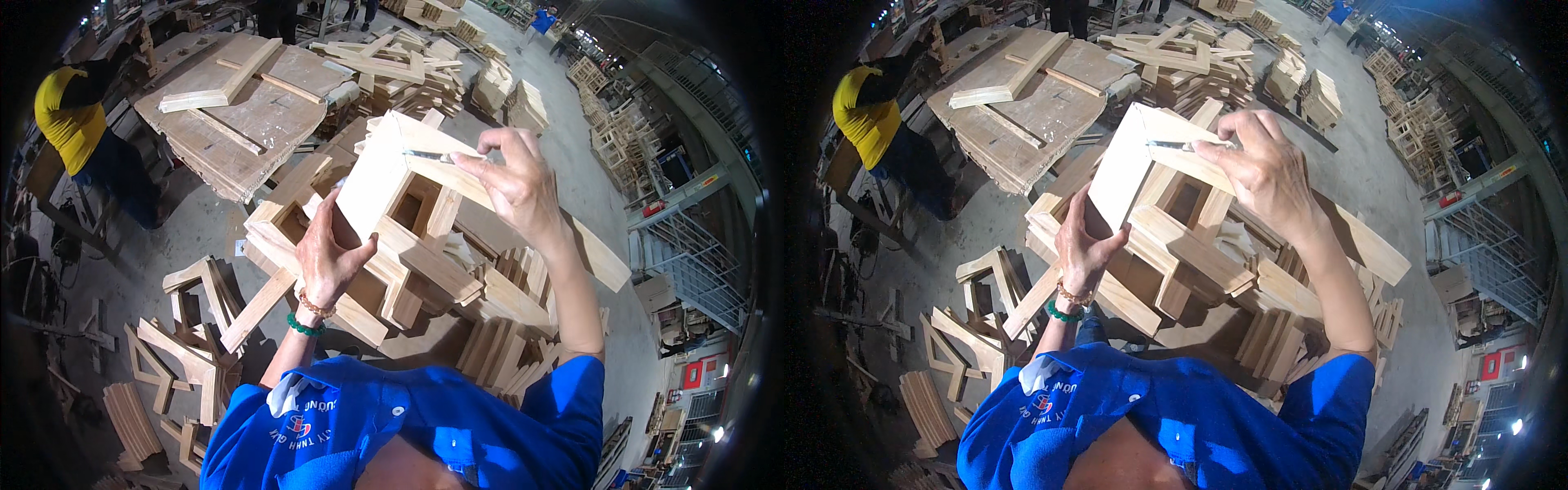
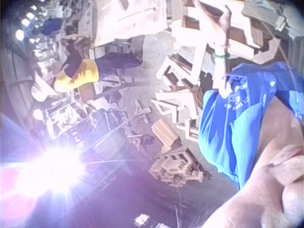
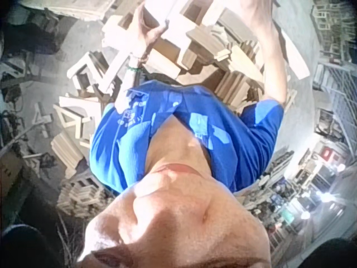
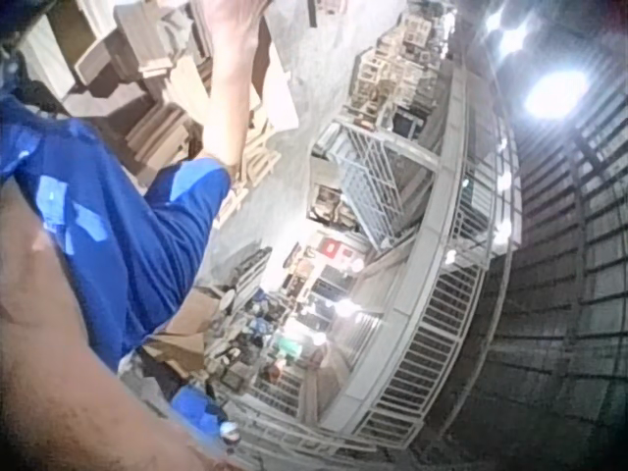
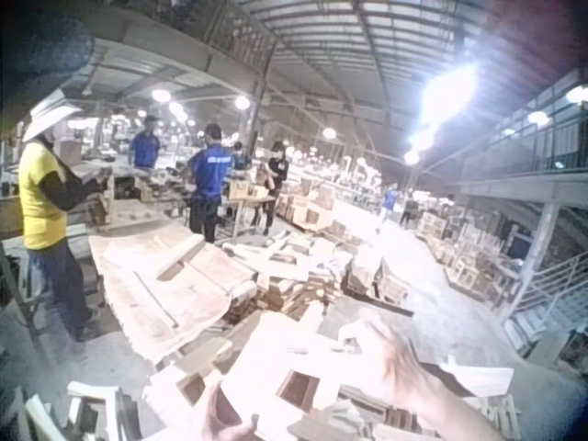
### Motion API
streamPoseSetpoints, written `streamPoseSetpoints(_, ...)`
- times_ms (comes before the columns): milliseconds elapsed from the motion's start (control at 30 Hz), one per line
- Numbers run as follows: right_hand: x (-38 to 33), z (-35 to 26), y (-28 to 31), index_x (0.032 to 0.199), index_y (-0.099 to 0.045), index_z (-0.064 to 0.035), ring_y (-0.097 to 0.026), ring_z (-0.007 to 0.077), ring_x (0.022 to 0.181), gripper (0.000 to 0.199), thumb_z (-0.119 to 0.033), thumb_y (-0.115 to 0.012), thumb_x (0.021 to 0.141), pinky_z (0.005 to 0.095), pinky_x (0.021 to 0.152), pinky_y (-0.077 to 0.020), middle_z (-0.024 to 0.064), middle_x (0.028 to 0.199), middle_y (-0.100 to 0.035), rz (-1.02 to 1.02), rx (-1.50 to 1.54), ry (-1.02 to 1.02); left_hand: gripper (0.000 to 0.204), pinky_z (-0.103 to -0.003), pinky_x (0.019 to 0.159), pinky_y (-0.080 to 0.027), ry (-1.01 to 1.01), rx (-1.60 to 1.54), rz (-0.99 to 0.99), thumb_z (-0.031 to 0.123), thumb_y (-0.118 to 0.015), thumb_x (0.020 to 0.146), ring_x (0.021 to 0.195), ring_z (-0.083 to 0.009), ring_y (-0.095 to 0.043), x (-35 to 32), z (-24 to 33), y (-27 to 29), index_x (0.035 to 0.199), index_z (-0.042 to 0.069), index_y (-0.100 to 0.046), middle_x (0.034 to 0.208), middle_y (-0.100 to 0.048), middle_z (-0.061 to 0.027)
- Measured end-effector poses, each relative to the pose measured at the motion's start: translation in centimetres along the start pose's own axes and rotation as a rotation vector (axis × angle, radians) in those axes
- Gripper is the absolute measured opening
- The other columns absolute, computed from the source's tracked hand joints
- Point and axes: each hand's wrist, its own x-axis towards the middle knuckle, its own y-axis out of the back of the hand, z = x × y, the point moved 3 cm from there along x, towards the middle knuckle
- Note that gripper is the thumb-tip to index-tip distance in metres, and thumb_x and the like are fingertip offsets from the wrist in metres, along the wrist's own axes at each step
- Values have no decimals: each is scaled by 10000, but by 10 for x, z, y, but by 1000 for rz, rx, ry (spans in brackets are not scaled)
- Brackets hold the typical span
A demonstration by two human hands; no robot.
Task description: The person assembles wooden frames by hand, picking up L-shaped pieces and joining them into rectangular shapes. They handle the pieces one at a time, aligning the joints and placing the assembled frames into a pile.
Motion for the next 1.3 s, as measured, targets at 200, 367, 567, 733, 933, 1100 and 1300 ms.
streamPoseSetpoints(200,-4,9,12,997,-719,-154,-559,201,851,395,54,-690,661,306,702,-493,51,914,-564,104,166,-95,747,-348,845,-481,-78,33,61,199,-789,623,987,-250,-624,-3,1,-4,1280,59,-462,1061,-633,-150)
streamPoseSetpoints(367,0,11,22,1024,-707,-124,-564,199,832,387,52,-698,679,290,707,-465,77,924,-565,216,206,-92,751,-372,910,-456,-235,38,122,159,-793,609,1064,-287,-576,-2,8,-1,1279,69,-465,1143,-586,-143)
streamPoseSetpoints(567,-12,7,38,1117,-656,-88,-555,142,789,446,-18,-748,686,249,678,-447,65,964,-575,62,437,-467,778,-376,900,-459,-253,38,215,131,-797,574,1056,-291,-569,-6,-5,-3,1272,65,-461,1144,-569,-135)
streamPoseSetpoints(733,-32,1,49,1150,-623,-45,-622,246,899,640,-63,-838,548,327,721,-501,95,1102,-590,-45,185,-532,807,-373,920,-449,-280,-78,236,102,-799,588,1081,-274,-554,-6,-25,-12,1291,25,-410,1181,-532,-152)
streamPoseSetpoints(933,-41,1,50,1069,-624,-24,-635,288,811,518,-169,-813,610,354,692,-497,110,932,-640,-136,135,-469,791,-391,866,-453,-329,-225,362,156,-805,568,986,-311,-560,-5,-27,-19,1264,36,-449,1099,-557,-152)
streamPoseSetpoints(1100,-52,0,44,1006,-627,-15,-624,275,758,452,-193,-803,630,347,650,-479,104,898,-637,-86,185,-517,814,-404,916,-416,-303,-108,212,123,-781,556,1047,-319,-521,-3,-21,-12,1282,5,-431,1160,-529,-165)
streamPoseSetpoints(1300,-64,8,41,1016,-631,4,-612,250,738,470,-117,-815,602,333,647,-473,117,878,-630,-33,301,-569,781,-406,884,-426,-353,-81,212,191,-791,572,1002,-327,-537,-3,-17,-13,1255,5,-461,1118,-560,-165)
